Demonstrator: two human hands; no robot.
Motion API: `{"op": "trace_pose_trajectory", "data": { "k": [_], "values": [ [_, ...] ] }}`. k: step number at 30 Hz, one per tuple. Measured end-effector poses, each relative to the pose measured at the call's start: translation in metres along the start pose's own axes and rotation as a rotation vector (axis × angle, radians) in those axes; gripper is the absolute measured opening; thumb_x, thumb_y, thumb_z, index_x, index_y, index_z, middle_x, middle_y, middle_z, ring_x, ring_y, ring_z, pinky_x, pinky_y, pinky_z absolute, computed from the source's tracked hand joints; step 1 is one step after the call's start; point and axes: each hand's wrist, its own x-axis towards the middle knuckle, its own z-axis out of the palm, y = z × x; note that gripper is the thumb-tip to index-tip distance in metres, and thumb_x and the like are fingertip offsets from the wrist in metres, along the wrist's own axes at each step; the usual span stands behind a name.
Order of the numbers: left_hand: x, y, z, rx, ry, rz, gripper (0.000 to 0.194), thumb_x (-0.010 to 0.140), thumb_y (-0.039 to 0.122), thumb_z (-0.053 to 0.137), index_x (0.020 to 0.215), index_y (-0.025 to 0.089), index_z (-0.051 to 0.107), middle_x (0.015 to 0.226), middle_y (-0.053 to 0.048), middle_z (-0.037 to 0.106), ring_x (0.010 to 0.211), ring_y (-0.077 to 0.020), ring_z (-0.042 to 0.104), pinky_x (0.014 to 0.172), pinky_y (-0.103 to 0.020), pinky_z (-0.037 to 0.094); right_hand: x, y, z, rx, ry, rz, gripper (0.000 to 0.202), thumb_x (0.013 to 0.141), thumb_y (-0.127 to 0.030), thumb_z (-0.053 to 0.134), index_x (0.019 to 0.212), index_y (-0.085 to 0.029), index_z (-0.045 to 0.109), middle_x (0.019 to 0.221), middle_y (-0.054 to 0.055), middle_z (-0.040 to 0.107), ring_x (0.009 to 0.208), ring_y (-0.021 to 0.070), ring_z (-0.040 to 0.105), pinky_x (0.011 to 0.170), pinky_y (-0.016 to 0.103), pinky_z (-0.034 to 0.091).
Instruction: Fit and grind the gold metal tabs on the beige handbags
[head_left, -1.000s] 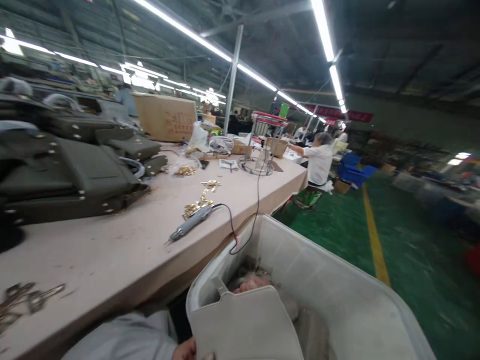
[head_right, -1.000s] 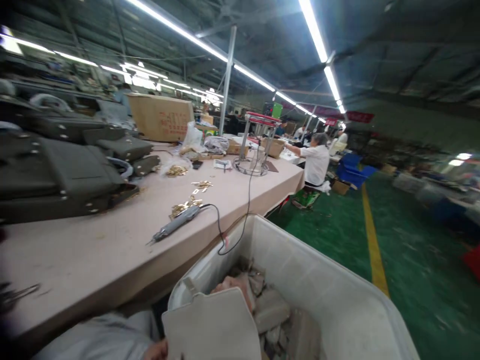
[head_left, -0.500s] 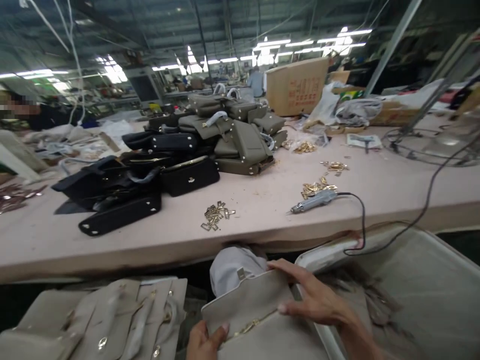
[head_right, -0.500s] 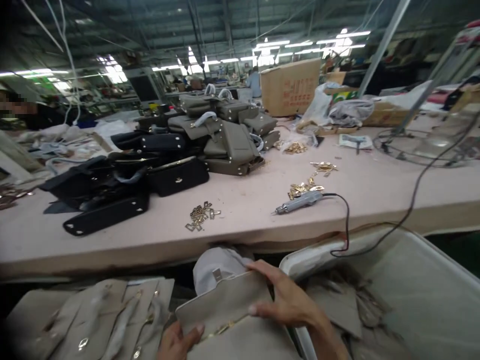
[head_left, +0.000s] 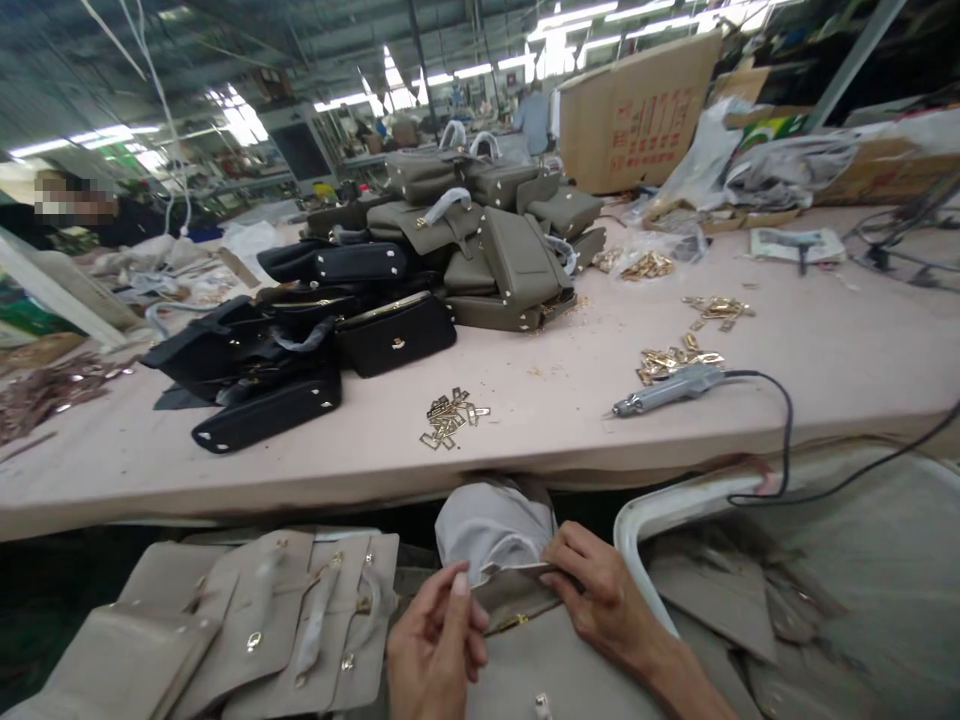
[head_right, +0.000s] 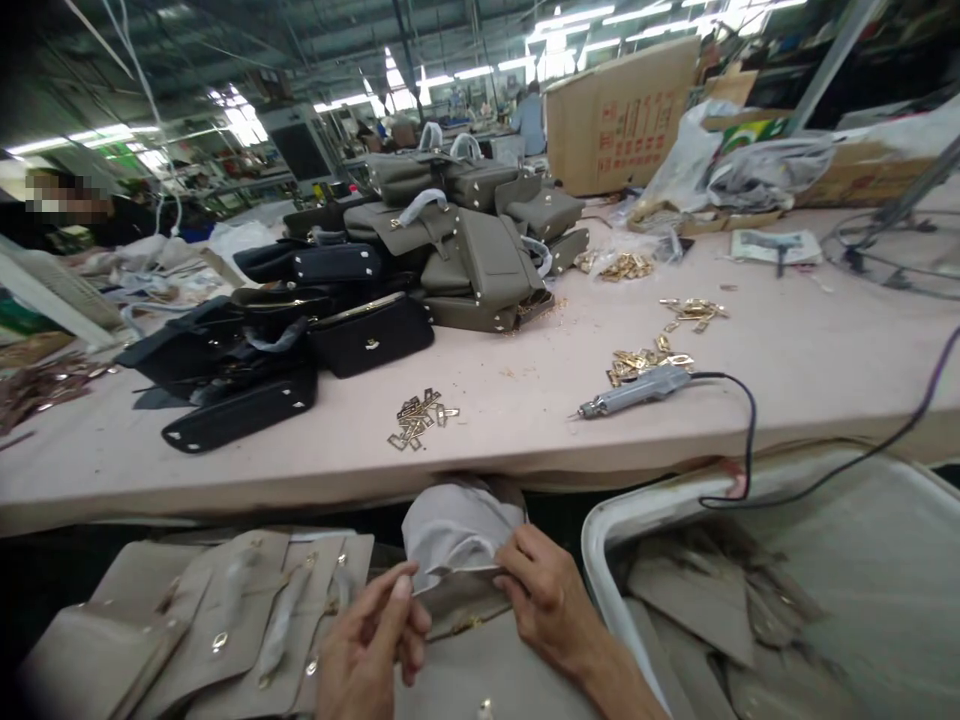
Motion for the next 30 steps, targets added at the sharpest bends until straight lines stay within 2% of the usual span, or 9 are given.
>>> {"op": "trace_pose_trajectory", "data": {
  "k": [3,6,10,15,19,22,26,28,30],
  "values": [
    [0.009,0.006,0.019,-0.114,-0.203,-0.203,0.067,0.073,0.066,0.083,0.103,0.007,0.077,0.065,-0.010,0.071,0.043,-0.0151,0.060,0.037,-0.020,0.042,-0.001,0.001,0.002,-0.004,0.006,-0.009,0.018,0.093,-0.004,0.054,0.096,-0.021,0.061,0.087,0.005,0.056,0.081,0.0187,0.054,0.070,0.030,0.041],
    [0.018,0.010,0.025,-0.225,-0.184,-0.253,0.059,0.058,0.047,0.098,0.096,0.006,0.080,0.079,-0.016,0.078,0.062,-0.0212,0.073,0.056,-0.026,0.059,-0.003,0.003,0.002,-0.002,0.021,0.000,0.016,0.095,-0.006,0.054,0.096,-0.021,0.060,0.088,0.005,0.057,0.082,0.0189,0.055,0.071,0.030,0.042],
    [0.018,0.006,0.026,-0.327,-0.143,-0.318,0.055,0.044,0.026,0.103,0.092,0.009,0.080,0.086,-0.016,0.079,0.074,-0.0262,0.077,0.070,-0.031,0.064,-0.003,0.005,0.002,-0.023,0.030,0.002,0.015,0.095,-0.007,0.055,0.097,-0.021,0.061,0.089,0.005,0.056,0.083,0.0187,0.054,0.072,0.030,0.042],
    [-0.007,-0.008,0.035,-0.069,-0.100,-0.034,0.031,0.059,0.037,0.096,0.078,0.017,0.082,0.080,-0.013,0.078,0.071,-0.0308,0.075,0.072,-0.039,0.064,-0.002,0.011,0.005,-0.076,0.031,-0.013,0.021,0.090,-0.002,0.052,0.093,-0.020,0.061,0.091,0.006,0.056,0.085,0.0194,0.053,0.073,0.029,0.041],
    [-0.023,-0.011,0.034,0.142,0.000,0.213,0.020,0.074,0.042,0.086,0.073,0.023,0.081,0.079,-0.010,0.076,0.071,-0.0284,0.072,0.073,-0.036,0.061,-0.004,0.014,0.004,-0.090,0.050,-0.028,0.023,0.088,0.001,0.051,0.091,-0.020,0.060,0.090,0.006,0.055,0.085,0.0194,0.053,0.072,0.029,0.041],
    [-0.009,-0.004,0.015,0.219,0.134,0.254,0.029,0.076,0.048,0.084,0.083,0.021,0.080,0.078,-0.009,0.076,0.069,-0.0260,0.070,0.067,-0.032,0.059,-0.005,0.013,0.003,-0.067,0.063,-0.053,0.023,0.088,0.001,0.051,0.092,-0.020,0.060,0.090,0.006,0.055,0.084,0.0189,0.052,0.071,0.029,0.040],
    [0.023,0.015,-0.016,0.236,0.316,0.227,0.067,0.073,0.059,0.084,0.122,0.015,0.072,0.089,-0.011,0.078,0.077,-0.0270,0.074,0.058,-0.028,0.058,-0.006,0.011,0.006,-0.023,0.049,-0.066,0.023,0.089,0.000,0.052,0.094,-0.020,0.061,0.090,0.006,0.055,0.084,0.0187,0.052,0.071,0.029,0.041],
    [0.028,0.021,-0.019,0.253,0.294,0.211,0.079,0.070,0.065,0.084,0.128,0.013,0.070,0.082,-0.009,0.076,0.065,-0.0234,0.071,0.053,-0.027,0.055,-0.006,0.010,0.008,-0.021,0.052,-0.066,0.023,0.090,0.000,0.050,0.093,-0.020,0.061,0.090,0.006,0.055,0.084,0.0188,0.052,0.071,0.029,0.041],
    [0.024,0.022,-0.011,0.228,0.176,0.115,0.082,0.067,0.071,0.083,0.122,0.011,0.073,0.070,-0.007,0.072,0.050,-0.0191,0.064,0.044,-0.026,0.050,-0.006,0.009,0.009,-0.030,0.063,-0.071,0.023,0.090,-0.001,0.050,0.093,-0.020,0.062,0.090,0.006,0.056,0.084,0.0188,0.052,0.071,0.029,0.041]
  ]
}}
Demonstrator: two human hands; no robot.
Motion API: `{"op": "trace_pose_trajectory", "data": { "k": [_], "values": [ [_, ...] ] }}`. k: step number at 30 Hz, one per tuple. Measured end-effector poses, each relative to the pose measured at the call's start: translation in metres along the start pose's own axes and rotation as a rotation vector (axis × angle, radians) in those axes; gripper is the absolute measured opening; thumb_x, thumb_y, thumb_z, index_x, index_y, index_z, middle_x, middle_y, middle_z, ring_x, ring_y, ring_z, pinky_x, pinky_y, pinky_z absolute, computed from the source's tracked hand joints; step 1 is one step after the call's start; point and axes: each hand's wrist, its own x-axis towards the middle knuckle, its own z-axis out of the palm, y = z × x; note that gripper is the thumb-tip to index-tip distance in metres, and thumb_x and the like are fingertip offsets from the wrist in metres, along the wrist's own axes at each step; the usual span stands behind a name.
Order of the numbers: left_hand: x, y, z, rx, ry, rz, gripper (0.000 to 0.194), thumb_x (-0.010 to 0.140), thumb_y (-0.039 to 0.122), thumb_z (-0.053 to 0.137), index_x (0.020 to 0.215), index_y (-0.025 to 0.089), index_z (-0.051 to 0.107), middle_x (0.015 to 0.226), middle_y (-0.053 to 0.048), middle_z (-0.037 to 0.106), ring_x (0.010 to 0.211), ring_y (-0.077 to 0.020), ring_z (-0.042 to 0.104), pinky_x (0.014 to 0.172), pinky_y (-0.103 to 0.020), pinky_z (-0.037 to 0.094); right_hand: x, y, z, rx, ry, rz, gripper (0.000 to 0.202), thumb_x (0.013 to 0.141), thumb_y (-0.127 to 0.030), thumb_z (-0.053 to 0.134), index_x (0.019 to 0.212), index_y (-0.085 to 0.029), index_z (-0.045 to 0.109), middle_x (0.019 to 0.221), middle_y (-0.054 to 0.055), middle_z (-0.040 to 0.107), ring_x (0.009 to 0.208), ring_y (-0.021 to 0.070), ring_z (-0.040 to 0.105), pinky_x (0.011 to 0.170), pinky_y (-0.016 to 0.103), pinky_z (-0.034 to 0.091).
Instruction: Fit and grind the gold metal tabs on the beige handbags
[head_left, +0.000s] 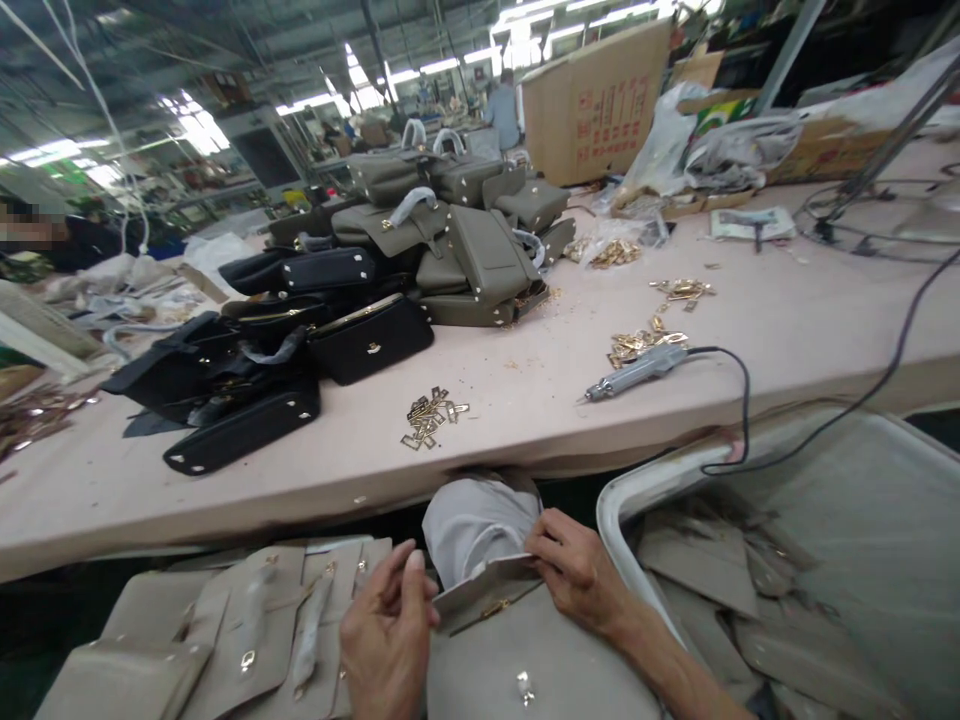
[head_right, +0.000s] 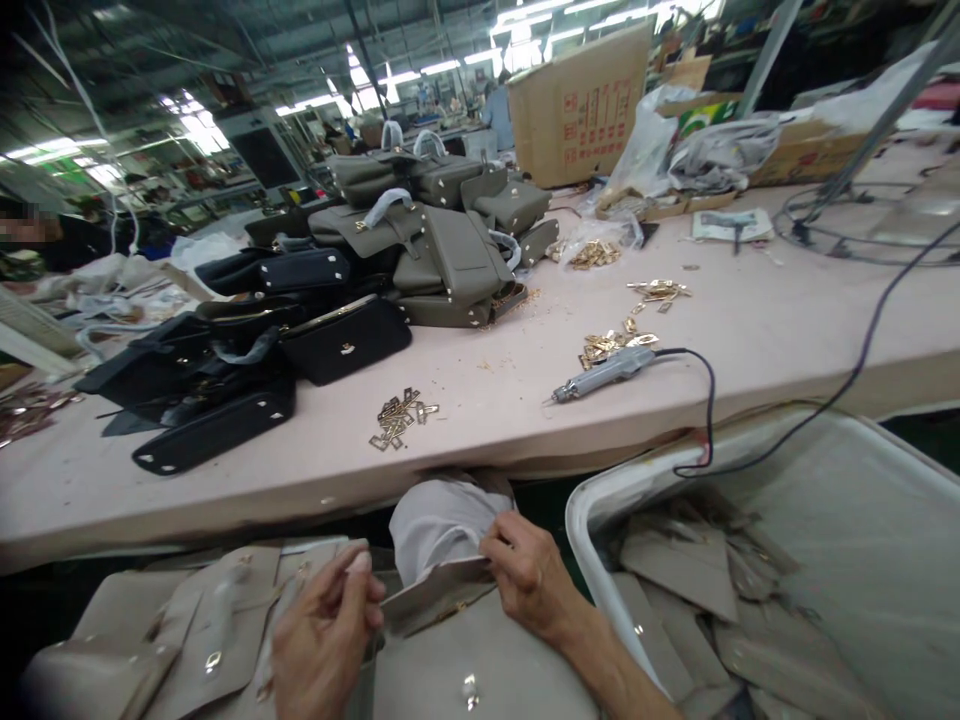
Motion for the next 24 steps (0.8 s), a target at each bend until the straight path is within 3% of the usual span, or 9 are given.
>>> {"op": "trace_pose_trajectory", "data": {
  "k": [3,5,9,12,15,18,21,23,24],
  "values": [
    [-0.017,0.001,0.022,-0.165,-0.270,-0.216,0.077,0.062,0.071,0.087,0.105,0.007,0.078,0.069,-0.010,0.073,0.046,-0.0203,0.064,0.040,-0.027,0.050,-0.001,-0.001,-0.001,-0.011,0.007,-0.012,0.022,0.090,-0.002,0.050,0.093,-0.020,0.063,0.090,0.006,0.057,0.083,0.0189,0.053,0.070,0.030,0.041],
    [-0.025,-0.002,0.037,-0.272,-0.373,-0.323,0.070,0.057,0.064,0.093,0.095,0.006,0.080,0.070,-0.013,0.074,0.050,-0.0215,0.068,0.044,-0.027,0.053,-0.003,0.000,-0.003,-0.012,0.009,-0.016,0.023,0.091,-0.003,0.048,0.093,-0.020,0.063,0.090,0.006,0.059,0.084,0.0191,0.054,0.070,0.031,0.041],
    [-0.033,-0.015,0.056,-0.416,-0.401,-0.346,0.059,0.050,0.044,0.101,0.093,0.008,0.082,0.075,-0.014,0.078,0.057,-0.0215,0.071,0.051,-0.026,0.058,-0.010,0.004,-0.015,0.024,0.007,0.059,0.023,0.089,-0.004,0.051,0.093,-0.020,0.066,0.091,0.006,0.061,0.084,0.0189,0.056,0.071,0.030,0.042],
    [-0.038,-0.027,0.065,-0.490,-0.390,-0.312,0.058,0.049,0.044,0.102,0.093,0.011,0.083,0.078,-0.015,0.079,0.060,-0.0245,0.074,0.054,-0.029,0.062,-0.009,0.005,-0.039,0.130,-0.019,0.176,0.012,0.085,-0.010,0.066,0.090,-0.020,0.069,0.089,0.004,0.063,0.081,0.0170,0.059,0.070,0.029,0.044],
    [-0.040,-0.036,0.076,-0.547,-0.370,-0.306,0.058,0.047,0.044,0.104,0.091,0.013,0.083,0.080,-0.015,0.080,0.062,-0.0272,0.076,0.057,-0.032,0.065,0.001,0.009,-0.085,0.272,0.045,0.222,0.017,0.082,-0.025,0.081,0.095,-0.021,0.072,0.088,0.003,0.067,0.080,0.0171,0.062,0.073,0.030,0.049],
    [-0.036,-0.039,0.089,-0.608,-0.370,-0.314,0.058,0.046,0.043,0.104,0.090,0.013,0.083,0.083,-0.016,0.081,0.066,-0.0291,0.077,0.060,-0.033,0.067,0.013,0.033,-0.150,0.175,0.385,0.295,0.022,0.089,-0.036,0.075,0.105,-0.021,0.074,0.094,0.006,0.071,0.085,0.0193,0.066,0.079,0.033,0.054],
    [-0.032,-0.039,0.103,-0.638,-0.358,-0.286,0.060,0.049,0.045,0.103,0.095,0.013,0.082,0.087,-0.014,0.081,0.071,-0.0291,0.079,0.064,-0.031,0.068,0.022,0.085,-0.216,-0.145,0.811,0.497,0.035,0.090,-0.046,0.071,0.112,-0.019,0.074,0.098,0.009,0.074,0.084,0.0208,0.068,0.081,0.036,0.056],
    [-0.030,-0.040,0.112,-0.605,-0.358,-0.249,0.062,0.052,0.048,0.102,0.098,0.012,0.081,0.087,-0.014,0.081,0.072,-0.0292,0.079,0.066,-0.030,0.068,0.027,0.126,-0.252,-0.379,0.842,0.613,0.040,0.088,-0.046,0.069,0.111,-0.015,0.074,0.096,0.011,0.074,0.082,0.0223,0.068,0.084,0.038,0.056],
    [-0.028,-0.042,0.116,-0.581,-0.357,-0.229,0.064,0.053,0.050,0.101,0.099,0.011,0.081,0.087,-0.015,0.081,0.073,-0.0297,0.080,0.067,-0.030,0.068,0.030,0.146,-0.266,-0.485,0.788,0.680,0.041,0.088,-0.044,0.067,0.113,-0.013,0.074,0.097,0.012,0.074,0.084,0.0233,0.069,0.087,0.040,0.056]
  ]
}}
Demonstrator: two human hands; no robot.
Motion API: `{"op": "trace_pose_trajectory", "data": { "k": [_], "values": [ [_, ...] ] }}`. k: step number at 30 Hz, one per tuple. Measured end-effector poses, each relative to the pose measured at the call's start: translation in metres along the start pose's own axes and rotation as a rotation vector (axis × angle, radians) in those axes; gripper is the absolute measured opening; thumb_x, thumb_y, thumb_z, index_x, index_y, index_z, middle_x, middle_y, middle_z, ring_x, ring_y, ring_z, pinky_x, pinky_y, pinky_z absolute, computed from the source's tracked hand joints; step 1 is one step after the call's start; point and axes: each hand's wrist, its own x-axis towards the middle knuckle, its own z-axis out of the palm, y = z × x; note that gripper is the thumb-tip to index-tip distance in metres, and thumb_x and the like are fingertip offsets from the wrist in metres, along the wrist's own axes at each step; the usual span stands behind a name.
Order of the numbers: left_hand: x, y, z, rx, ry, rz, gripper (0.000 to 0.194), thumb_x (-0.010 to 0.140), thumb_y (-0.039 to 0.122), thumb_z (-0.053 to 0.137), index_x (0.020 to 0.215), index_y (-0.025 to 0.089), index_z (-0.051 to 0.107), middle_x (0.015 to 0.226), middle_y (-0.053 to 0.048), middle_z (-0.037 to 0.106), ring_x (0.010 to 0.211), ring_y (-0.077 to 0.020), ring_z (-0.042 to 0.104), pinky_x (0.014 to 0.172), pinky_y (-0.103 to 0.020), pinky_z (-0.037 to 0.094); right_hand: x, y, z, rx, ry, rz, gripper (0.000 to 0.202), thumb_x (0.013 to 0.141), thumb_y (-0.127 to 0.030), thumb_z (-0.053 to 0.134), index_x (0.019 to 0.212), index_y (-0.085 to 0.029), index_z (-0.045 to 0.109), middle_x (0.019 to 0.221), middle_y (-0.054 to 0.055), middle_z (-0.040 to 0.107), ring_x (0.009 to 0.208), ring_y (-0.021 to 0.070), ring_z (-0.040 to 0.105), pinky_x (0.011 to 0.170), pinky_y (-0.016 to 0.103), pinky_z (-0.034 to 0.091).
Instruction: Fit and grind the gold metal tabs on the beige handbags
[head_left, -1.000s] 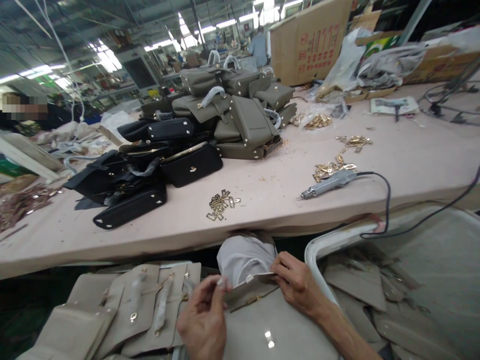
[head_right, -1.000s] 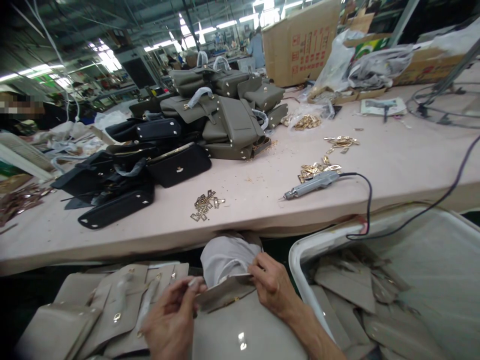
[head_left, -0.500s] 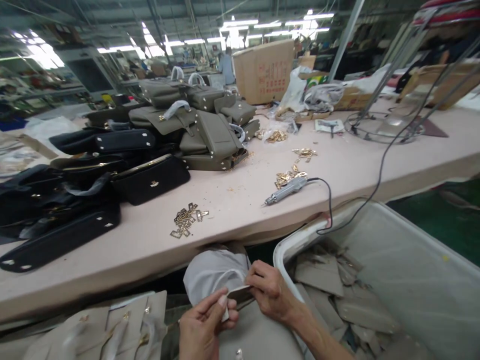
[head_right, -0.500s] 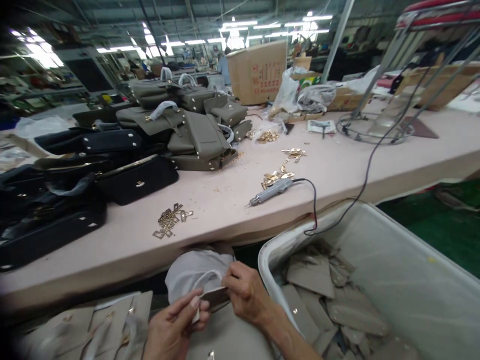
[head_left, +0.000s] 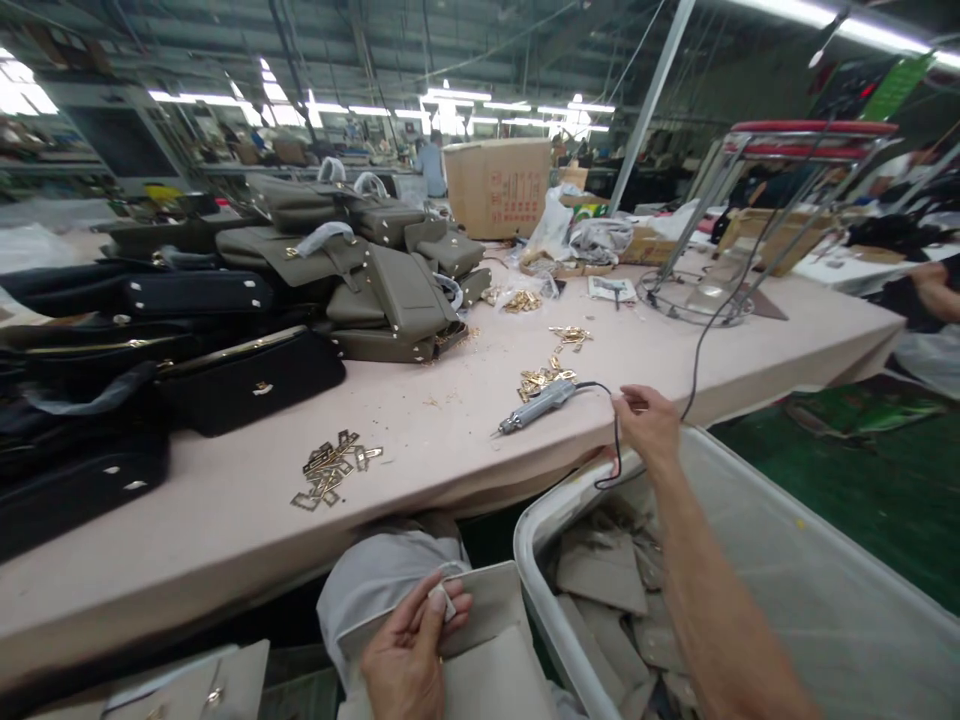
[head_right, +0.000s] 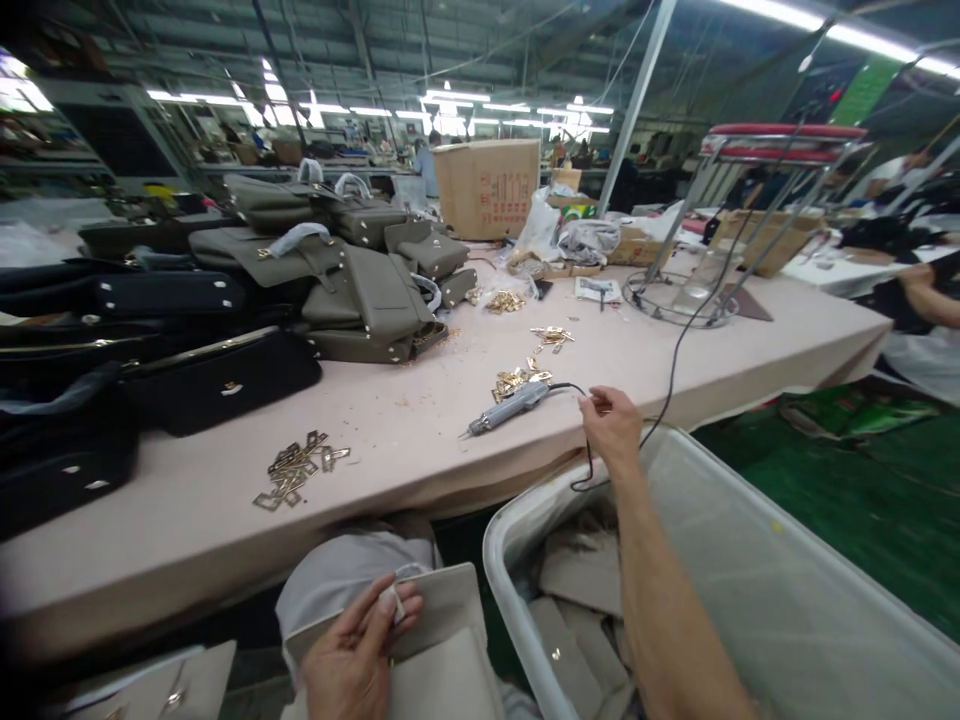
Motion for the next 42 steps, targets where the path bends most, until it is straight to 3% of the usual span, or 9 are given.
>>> {"op": "trace_pose_trajectory", "data": {
  "k": [3,6,10,14,18,22,29,35,42],
  "values": [
    [0.009,-0.009,-0.001,0.059,0.007,0.024,0.069,0.056,0.054,0.099,0.104,0.008,0.079,0.089,-0.016,0.081,0.075,-0.0318,0.080,0.070,-0.034,0.070,0.043,0.031,0.019,-0.374,-0.172,-0.011,0.054,0.088,-0.045,0.065,0.129,-0.009,0.069,0.108,0.019,0.072,0.105,0.0309,0.067,0.102,0.047,0.049],
    [0.015,-0.016,-0.006,0.072,-0.012,0.023,0.073,0.055,0.056,0.098,0.106,0.008,0.079,0.090,-0.016,0.081,0.076,-0.0331,0.080,0.071,-0.037,0.070,0.063,0.044,0.039,-0.485,-0.310,-0.050,0.062,0.085,-0.053,0.070,0.130,-0.011,0.070,0.121,0.022,0.067,0.117,0.0353,0.062,0.108,0.047,0.044],
    [0.010,-0.017,-0.006,0.071,-0.001,0.091,0.065,0.062,0.055,0.095,0.106,0.009,0.079,0.088,-0.015,0.081,0.074,-0.0311,0.080,0.069,-0.034,0.070,0.076,0.047,0.065,-0.416,-0.371,-0.116,0.060,0.082,-0.055,0.071,0.128,-0.015,0.073,0.128,0.018,0.064,0.117,0.0336,0.062,0.106,0.041,0.046],
    [0.002,-0.013,-0.002,0.080,0.007,0.135,0.060,0.067,0.054,0.093,0.105,0.010,0.079,0.087,-0.014,0.081,0.072,-0.0291,0.080,0.067,-0.030,0.069,0.083,0.044,0.082,-0.302,-0.416,-0.170,0.042,0.082,-0.036,0.070,0.121,-0.020,0.077,0.123,0.011,0.069,0.111,0.0263,0.066,0.104,0.034,0.049],
    [-0.002,-0.012,-0.002,0.094,0.006,0.164,0.059,0.066,0.055,0.093,0.104,0.012,0.081,0.088,-0.013,0.081,0.071,-0.0292,0.080,0.067,-0.031,0.070,0.084,0.044,0.084,-0.191,-0.451,-0.208,0.033,0.082,-0.026,0.064,0.110,-0.022,0.081,0.116,0.007,0.074,0.107,0.0230,0.067,0.103,0.032,0.050],
    [-0.004,-0.015,-0.006,0.068,0.000,0.196,0.054,0.067,0.053,0.094,0.103,0.014,0.081,0.088,-0.012,0.081,0.069,-0.0276,0.079,0.065,-0.030,0.069,0.091,0.048,0.076,-0.111,-0.496,-0.172,0.042,0.074,-0.020,0.065,0.114,-0.020,0.080,0.113,0.006,0.077,0.104,0.0224,0.070,0.099,0.031,0.053],
    [-0.009,-0.014,-0.010,0.090,-0.008,0.196,0.055,0.068,0.053,0.093,0.104,0.013,0.081,0.086,-0.012,0.081,0.067,-0.0248,0.079,0.066,-0.028,0.069,0.117,0.041,0.092,-0.093,-0.396,-0.004,0.054,0.073,-0.040,0.074,0.119,-0.012,0.076,0.115,0.013,0.075,0.109,0.0283,0.068,0.103,0.040,0.050],
    [-0.016,-0.012,-0.007,0.098,0.031,0.239,0.054,0.068,0.056,0.092,0.100,0.014,0.082,0.085,-0.012,0.081,0.065,-0.0268,0.078,0.062,-0.031,0.069,0.128,0.025,0.108,0.033,-0.495,0.045,0.041,0.055,-0.045,0.089,0.080,-0.015,0.078,0.071,0.004,0.072,0.074,0.0220,0.068,0.069,0.029,0.054],
    [-0.023,-0.010,-0.010,0.096,0.049,0.256,0.053,0.068,0.057,0.091,0.098,0.014,0.083,0.083,-0.012,0.081,0.064,-0.0263,0.078,0.060,-0.031,0.069,0.115,0.029,0.110,0.219,-0.423,0.087,0.049,0.056,-0.050,0.087,0.084,-0.012,0.079,0.067,0.006,0.070,0.064,0.0190,0.064,0.059,0.028,0.052]
  ]
}}
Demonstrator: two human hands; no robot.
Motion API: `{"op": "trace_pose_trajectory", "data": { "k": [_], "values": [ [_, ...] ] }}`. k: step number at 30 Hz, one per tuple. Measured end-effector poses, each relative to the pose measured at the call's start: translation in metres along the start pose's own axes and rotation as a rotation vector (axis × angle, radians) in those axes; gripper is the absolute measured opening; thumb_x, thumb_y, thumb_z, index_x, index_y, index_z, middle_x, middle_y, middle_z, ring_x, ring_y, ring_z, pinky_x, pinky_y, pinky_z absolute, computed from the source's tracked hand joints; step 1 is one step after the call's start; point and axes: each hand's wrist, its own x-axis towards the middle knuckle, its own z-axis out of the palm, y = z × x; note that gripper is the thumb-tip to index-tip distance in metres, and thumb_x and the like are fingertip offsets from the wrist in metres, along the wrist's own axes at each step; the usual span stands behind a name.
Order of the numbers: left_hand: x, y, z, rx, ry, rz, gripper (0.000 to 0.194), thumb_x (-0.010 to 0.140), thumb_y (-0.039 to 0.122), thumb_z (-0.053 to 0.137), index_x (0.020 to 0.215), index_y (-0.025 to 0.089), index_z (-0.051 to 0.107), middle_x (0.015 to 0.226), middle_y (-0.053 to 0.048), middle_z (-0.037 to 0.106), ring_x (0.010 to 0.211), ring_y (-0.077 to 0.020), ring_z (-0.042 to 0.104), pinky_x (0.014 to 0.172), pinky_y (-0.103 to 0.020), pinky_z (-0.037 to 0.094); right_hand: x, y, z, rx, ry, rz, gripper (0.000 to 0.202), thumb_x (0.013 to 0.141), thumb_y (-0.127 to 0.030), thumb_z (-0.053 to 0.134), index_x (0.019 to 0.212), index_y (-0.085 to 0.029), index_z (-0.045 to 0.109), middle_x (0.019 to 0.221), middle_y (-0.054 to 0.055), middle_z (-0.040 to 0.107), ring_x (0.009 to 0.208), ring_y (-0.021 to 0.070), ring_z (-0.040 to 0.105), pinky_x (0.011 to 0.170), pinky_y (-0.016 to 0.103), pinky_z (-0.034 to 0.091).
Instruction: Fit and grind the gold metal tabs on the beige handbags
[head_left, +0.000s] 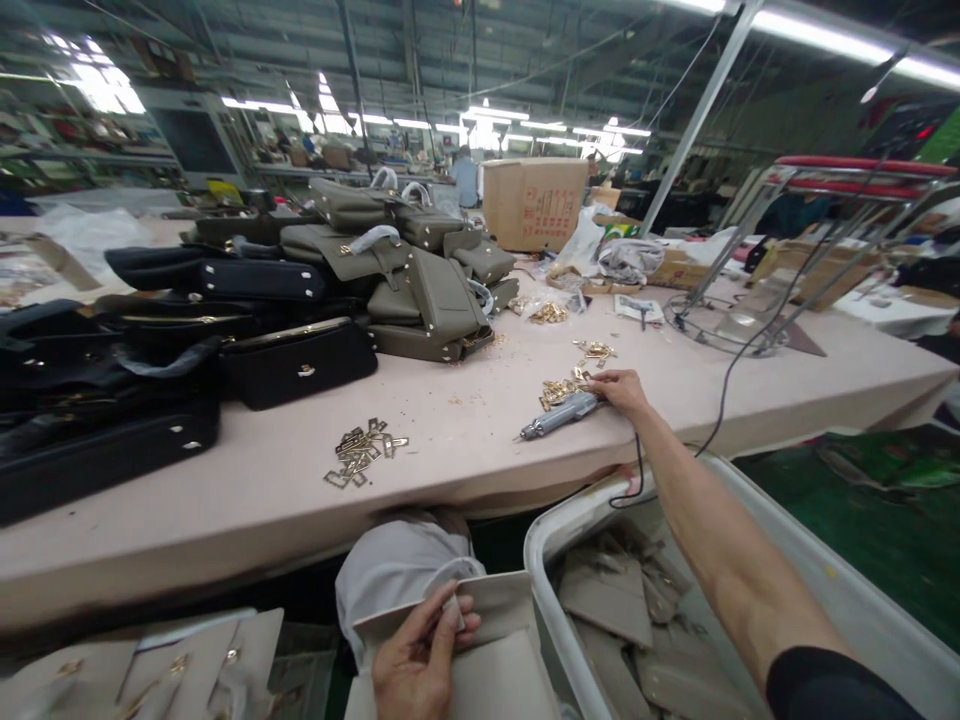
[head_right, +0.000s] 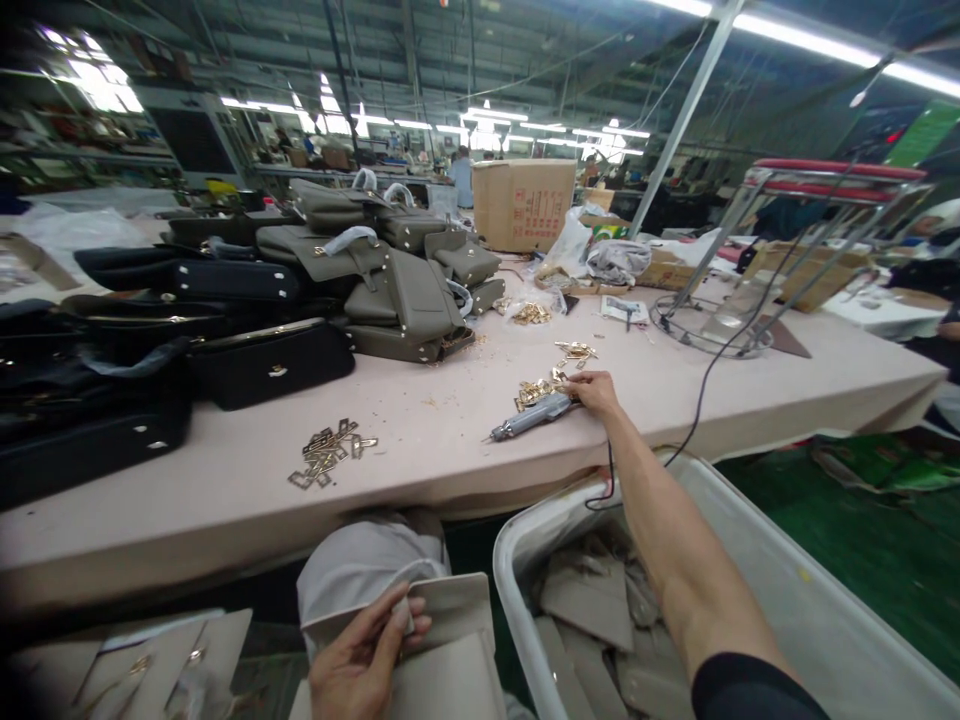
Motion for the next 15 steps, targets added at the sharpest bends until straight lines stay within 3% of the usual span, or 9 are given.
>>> {"op": "trace_pose_trajectory", "data": {
  "k": [4,9,12,15],
  "values": [
    [-0.001,0.001,-0.004,0.016,-0.020,-0.008,0.052,0.070,0.057,0.090,0.099,0.014,0.083,0.085,-0.012,0.081,0.065,-0.0261,0.078,0.062,-0.031,0.069,-0.003,0.004,-0.001,0.015,0.104,-0.020,0.050,0.058,-0.053,0.084,0.085,-0.012,0.078,0.069,0.006,0.071,0.065,0.0187,0.063,0.060,0.028,0.051],
    [-0.001,0.001,-0.008,0.007,-0.042,-0.026,0.049,0.072,0.054,0.090,0.101,0.015,0.083,0.086,-0.011,0.081,0.068,-0.0255,0.078,0.065,-0.030,0.069,-0.006,0.004,-0.008,-0.077,0.270,-0.030,0.053,0.076,-0.056,0.068,0.101,-0.010,0.076,0.085,0.011,0.075,0.072,0.0204,0.067,0.065,0.030,0.054],
    [-0.001,0.001,-0.009,0.009,-0.041,-0.017,0.048,0.072,0.053,0.090,0.101,0.015,0.084,0.085,-0.011,0.081,0.067,-0.0254,0.078,0.063,-0.031,0.069,-0.008,0.004,-0.016,-0.214,0.353,-0.018,0.049,0.081,-0.047,0.062,0.110,-0.010,0.076,0.086,0.013,0.075,0.077,0.0234,0.068,0.075,0.035,0.055],
    [-0.001,0.002,-0.009,0.023,-0.037,-0.005,0.047,0.073,0.055,0.089,0.100,0.016,0.084,0.084,-0.011,0.081,0.066,-0.0254,0.078,0.063,-0.031,0.069,-0.011,0.005,-0.023,-0.366,0.324,-0.004,0.040,0.078,-0.036,0.065,0.110,-0.016,0.079,0.083,0.010,0.075,0.081,0.0252,0.068,0.084,0.037,0.053]
  ]
}}
